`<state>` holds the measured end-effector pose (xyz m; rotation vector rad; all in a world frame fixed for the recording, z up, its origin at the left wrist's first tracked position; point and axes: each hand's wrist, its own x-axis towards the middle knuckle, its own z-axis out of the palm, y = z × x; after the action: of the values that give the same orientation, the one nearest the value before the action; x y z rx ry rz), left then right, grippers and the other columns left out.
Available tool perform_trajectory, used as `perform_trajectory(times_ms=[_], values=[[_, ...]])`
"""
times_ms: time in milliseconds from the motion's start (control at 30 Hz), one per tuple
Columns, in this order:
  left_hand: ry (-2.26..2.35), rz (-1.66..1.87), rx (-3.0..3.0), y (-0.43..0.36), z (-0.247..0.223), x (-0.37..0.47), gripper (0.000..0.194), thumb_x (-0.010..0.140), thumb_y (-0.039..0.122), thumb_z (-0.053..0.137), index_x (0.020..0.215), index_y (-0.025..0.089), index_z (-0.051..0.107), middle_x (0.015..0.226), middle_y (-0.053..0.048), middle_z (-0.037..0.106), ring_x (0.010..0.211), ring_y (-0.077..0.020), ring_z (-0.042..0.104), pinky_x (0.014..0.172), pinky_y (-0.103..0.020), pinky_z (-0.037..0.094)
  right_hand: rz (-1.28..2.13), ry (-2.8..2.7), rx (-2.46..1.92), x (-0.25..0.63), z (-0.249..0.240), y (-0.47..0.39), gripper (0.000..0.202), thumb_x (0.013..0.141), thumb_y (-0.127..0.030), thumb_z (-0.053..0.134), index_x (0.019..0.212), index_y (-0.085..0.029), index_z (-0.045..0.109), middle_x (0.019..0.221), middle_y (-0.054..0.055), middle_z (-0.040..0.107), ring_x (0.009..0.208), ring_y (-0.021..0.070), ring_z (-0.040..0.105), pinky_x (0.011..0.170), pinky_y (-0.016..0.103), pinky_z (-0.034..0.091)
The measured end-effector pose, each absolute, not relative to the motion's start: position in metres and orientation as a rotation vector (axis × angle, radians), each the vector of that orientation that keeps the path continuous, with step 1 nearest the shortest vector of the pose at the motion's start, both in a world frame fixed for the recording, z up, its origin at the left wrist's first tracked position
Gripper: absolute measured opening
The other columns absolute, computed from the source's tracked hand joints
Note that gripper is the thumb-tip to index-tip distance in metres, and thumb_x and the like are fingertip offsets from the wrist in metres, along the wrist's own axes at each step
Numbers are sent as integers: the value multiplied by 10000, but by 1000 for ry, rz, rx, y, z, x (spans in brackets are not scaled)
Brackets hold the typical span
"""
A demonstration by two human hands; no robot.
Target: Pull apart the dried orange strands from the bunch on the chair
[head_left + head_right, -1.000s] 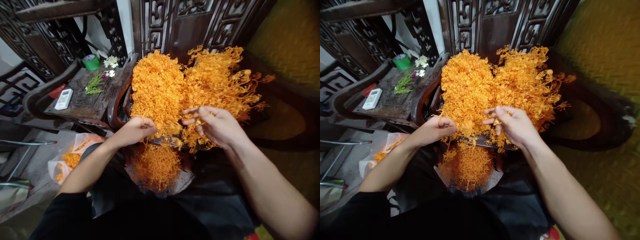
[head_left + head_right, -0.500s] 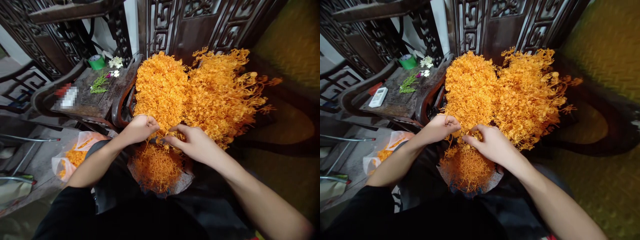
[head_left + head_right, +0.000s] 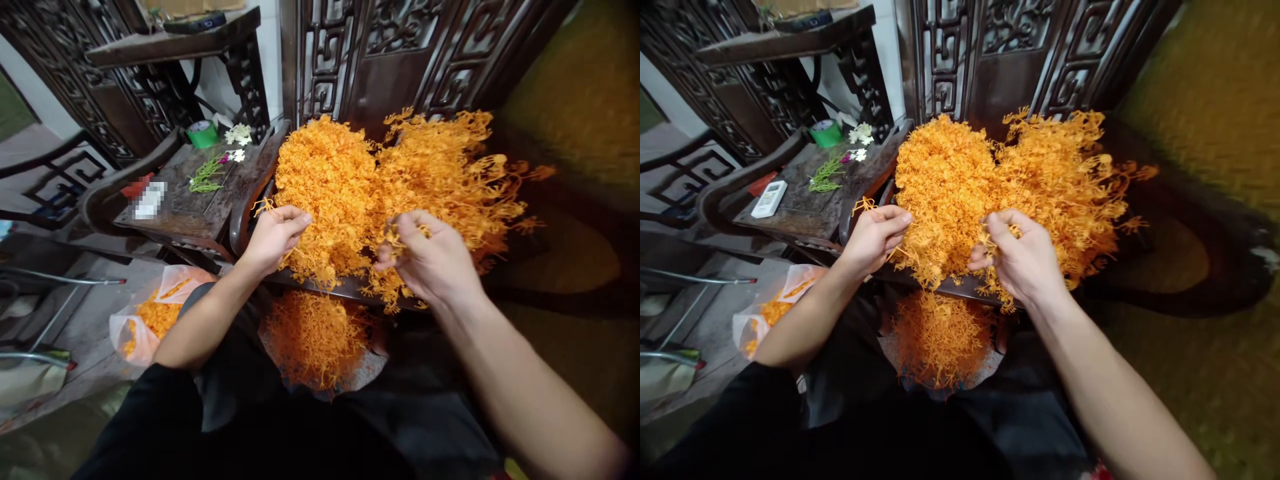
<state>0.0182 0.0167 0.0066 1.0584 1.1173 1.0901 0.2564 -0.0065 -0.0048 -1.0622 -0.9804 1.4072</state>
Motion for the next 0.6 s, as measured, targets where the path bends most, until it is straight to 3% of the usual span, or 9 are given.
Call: perform_trajectory(times_ms=[167,300,400,467,533,600], values=[[1056,1130,1068,18,2,23,271,780,346,778,733,177,571,557,94,364,419,-18,221,426,-254,77,1475,-922,-1083,247,-23,3,446,644,-477,938,867,-212,657,879,10,621,694,113,645,593,254,613],[1062,1156,1130,20,-3,21,283,763,398,775,741,190,585,550,92,370,437,-33,237,443,-253,126,1543,-1059,-1031,248,-24,-2,329,673,-389,934,773,-176,705,1152,95,686,765,120,642,573,244,541],[1106,1149,1252,20,-6,16,296,775,441,764,751,196,599,552,81,400,471,-54,297,472,-249,206,1658,-1177,-982,252,-27,-5,327,716,-377,914,882,-187,706,925,60,699,703,116,602,586,251,478],[1177,1156,1388,19,-7,14,277,803,436,743,762,190,621,587,53,472,530,-75,385,514,-246,279,1737,-1284,-1002,256,-30,-5,385,770,-428,871,1026,-205,691,716,-12,612,610,105,532,555,245,413],[1254,1170,1511,16,-5,11,243,828,403,721,776,178,644,657,18,560,611,-95,471,574,-245,347,1713,-1460,-1088,259,-32,-3,425,782,-492,842,1053,-201,691,654,-42,557,538,93,451,521,243,352],[1302,1178,1586,12,-4,10,215,846,369,699,787,167,655,710,-3,608,655,-106,510,611,-247,381,1577,-1674,-1184,258,-32,0,458,730,-541,855,982,-183,723,664,-28,578,533,106,456,529,262,367]])
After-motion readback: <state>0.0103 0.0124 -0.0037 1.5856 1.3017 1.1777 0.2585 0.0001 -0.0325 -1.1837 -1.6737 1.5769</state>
